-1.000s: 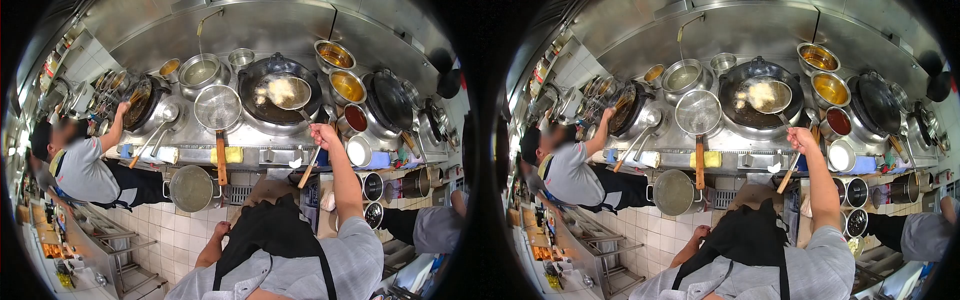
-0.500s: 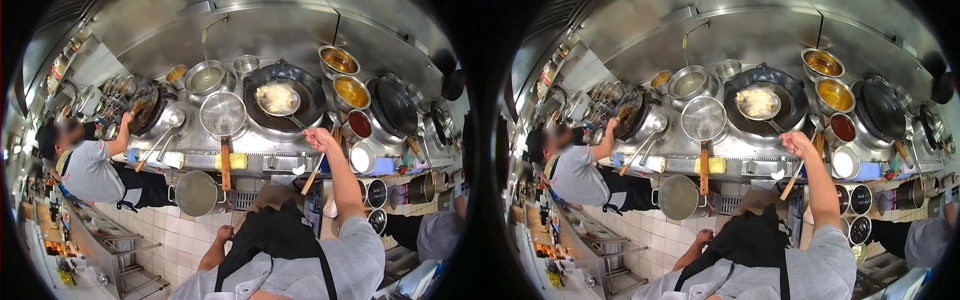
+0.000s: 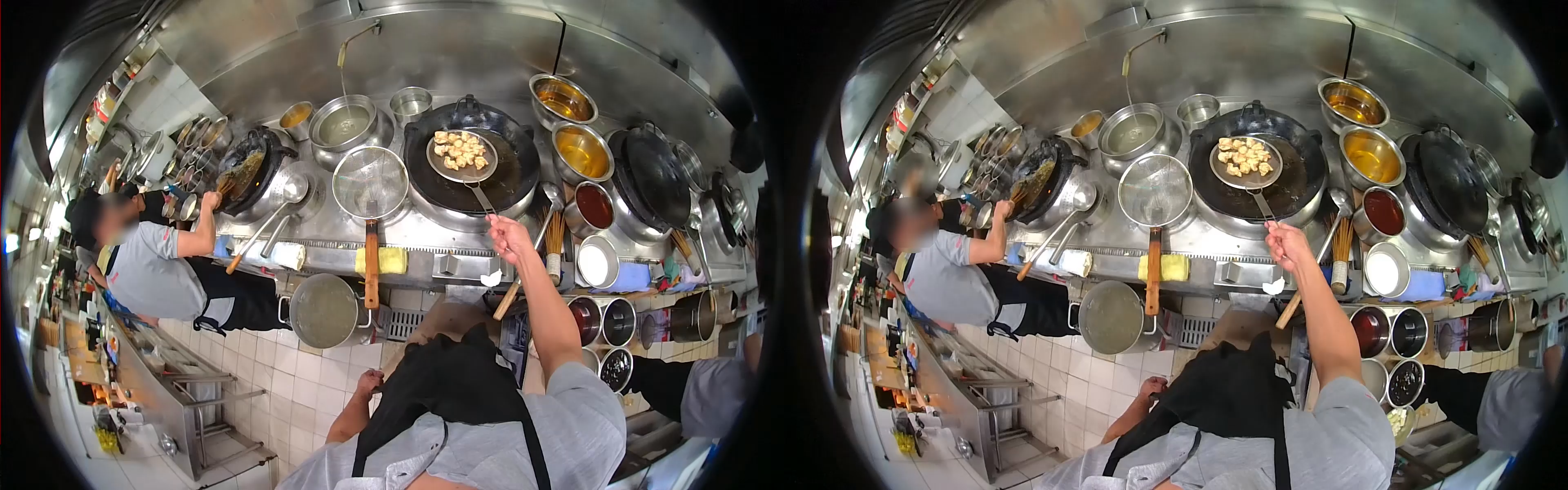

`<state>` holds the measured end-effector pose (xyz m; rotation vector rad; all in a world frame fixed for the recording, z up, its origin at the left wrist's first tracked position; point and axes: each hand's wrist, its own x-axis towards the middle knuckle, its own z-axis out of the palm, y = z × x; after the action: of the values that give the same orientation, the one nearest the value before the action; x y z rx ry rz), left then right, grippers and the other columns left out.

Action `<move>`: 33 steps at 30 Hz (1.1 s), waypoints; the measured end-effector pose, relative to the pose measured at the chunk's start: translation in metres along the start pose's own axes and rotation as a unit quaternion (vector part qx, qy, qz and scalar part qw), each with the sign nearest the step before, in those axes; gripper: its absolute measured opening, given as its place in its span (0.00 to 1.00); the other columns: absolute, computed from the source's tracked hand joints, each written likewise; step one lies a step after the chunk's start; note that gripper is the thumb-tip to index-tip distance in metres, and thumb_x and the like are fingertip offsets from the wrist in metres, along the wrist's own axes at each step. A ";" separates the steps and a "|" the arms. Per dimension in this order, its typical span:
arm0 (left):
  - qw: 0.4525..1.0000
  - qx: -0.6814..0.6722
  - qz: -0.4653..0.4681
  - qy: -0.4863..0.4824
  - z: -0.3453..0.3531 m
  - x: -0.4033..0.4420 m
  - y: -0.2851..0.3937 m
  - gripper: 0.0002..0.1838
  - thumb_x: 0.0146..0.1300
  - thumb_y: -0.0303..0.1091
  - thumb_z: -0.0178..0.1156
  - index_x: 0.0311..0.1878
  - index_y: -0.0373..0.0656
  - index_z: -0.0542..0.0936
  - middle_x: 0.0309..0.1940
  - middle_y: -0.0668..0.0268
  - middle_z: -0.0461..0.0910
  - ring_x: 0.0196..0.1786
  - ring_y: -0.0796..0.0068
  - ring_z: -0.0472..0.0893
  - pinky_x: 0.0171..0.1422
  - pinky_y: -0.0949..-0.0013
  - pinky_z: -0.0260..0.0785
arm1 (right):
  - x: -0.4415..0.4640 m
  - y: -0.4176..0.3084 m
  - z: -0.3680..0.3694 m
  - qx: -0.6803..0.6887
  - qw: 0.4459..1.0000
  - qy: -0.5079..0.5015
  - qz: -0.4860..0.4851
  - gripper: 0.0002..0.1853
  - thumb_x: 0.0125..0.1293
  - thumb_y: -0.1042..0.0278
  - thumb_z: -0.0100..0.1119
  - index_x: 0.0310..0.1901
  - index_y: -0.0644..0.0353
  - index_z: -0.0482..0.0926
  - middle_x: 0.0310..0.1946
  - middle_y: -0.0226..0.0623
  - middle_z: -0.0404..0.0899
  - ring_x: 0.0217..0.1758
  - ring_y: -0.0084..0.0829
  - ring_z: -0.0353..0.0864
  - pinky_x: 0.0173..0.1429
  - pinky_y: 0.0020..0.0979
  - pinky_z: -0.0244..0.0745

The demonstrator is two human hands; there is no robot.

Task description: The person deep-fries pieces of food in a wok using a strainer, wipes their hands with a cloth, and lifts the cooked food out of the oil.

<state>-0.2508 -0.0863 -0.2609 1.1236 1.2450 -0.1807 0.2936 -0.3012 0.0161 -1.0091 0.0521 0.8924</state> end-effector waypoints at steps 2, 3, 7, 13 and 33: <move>0.997 0.078 0.020 0.020 0.004 0.001 0.003 0.06 0.58 0.31 0.60 0.35 0.39 0.80 0.22 0.68 0.77 0.23 0.76 0.74 0.27 0.70 0.66 | -0.019 0.008 -0.001 -0.011 1.000 0.004 -0.021 0.12 0.70 0.71 0.50 0.53 0.62 0.72 0.17 0.29 0.69 0.10 0.18 0.59 0.13 0.24 0.52; 0.993 0.111 0.029 0.035 0.003 0.003 -0.003 0.07 0.59 0.33 0.59 0.34 0.39 0.80 0.22 0.68 0.78 0.23 0.76 0.75 0.27 0.70 0.66 | -0.032 0.011 -0.002 -0.024 0.999 0.002 -0.035 0.14 0.70 0.71 0.50 0.55 0.63 0.71 0.17 0.29 0.69 0.10 0.18 0.59 0.12 0.24 0.52; 0.984 0.170 0.044 0.028 0.005 0.001 0.002 0.12 0.61 0.39 0.58 0.32 0.39 0.81 0.21 0.65 0.80 0.24 0.75 0.79 0.29 0.68 0.70 | -0.062 0.020 -0.004 -0.030 0.998 -0.011 -0.047 0.19 0.71 0.71 0.50 0.61 0.65 0.68 0.16 0.29 0.68 0.08 0.18 0.58 0.10 0.23 0.54; 0.989 0.142 0.030 0.029 0.018 -0.021 0.032 0.10 0.61 0.36 0.58 0.37 0.39 0.81 0.23 0.64 0.80 0.24 0.72 0.80 0.27 0.67 0.71 | -0.055 0.004 0.014 -0.024 0.999 0.025 -0.036 0.20 0.68 0.75 0.49 0.61 0.66 0.67 0.18 0.32 0.72 0.08 0.18 0.59 0.10 0.22 0.54; 0.985 0.155 0.003 0.076 0.020 -0.044 0.023 0.10 0.60 0.36 0.59 0.37 0.39 0.81 0.22 0.65 0.79 0.24 0.73 0.79 0.29 0.67 0.72 | -0.055 0.020 0.018 -0.039 0.999 0.028 -0.022 0.24 0.68 0.74 0.50 0.65 0.65 0.63 0.17 0.32 0.71 0.08 0.20 0.60 0.11 0.23 0.54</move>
<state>-0.2393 -0.1089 -0.2141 1.4317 1.3795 -0.2966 0.2374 -0.3178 0.0355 -1.1044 0.0426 0.8314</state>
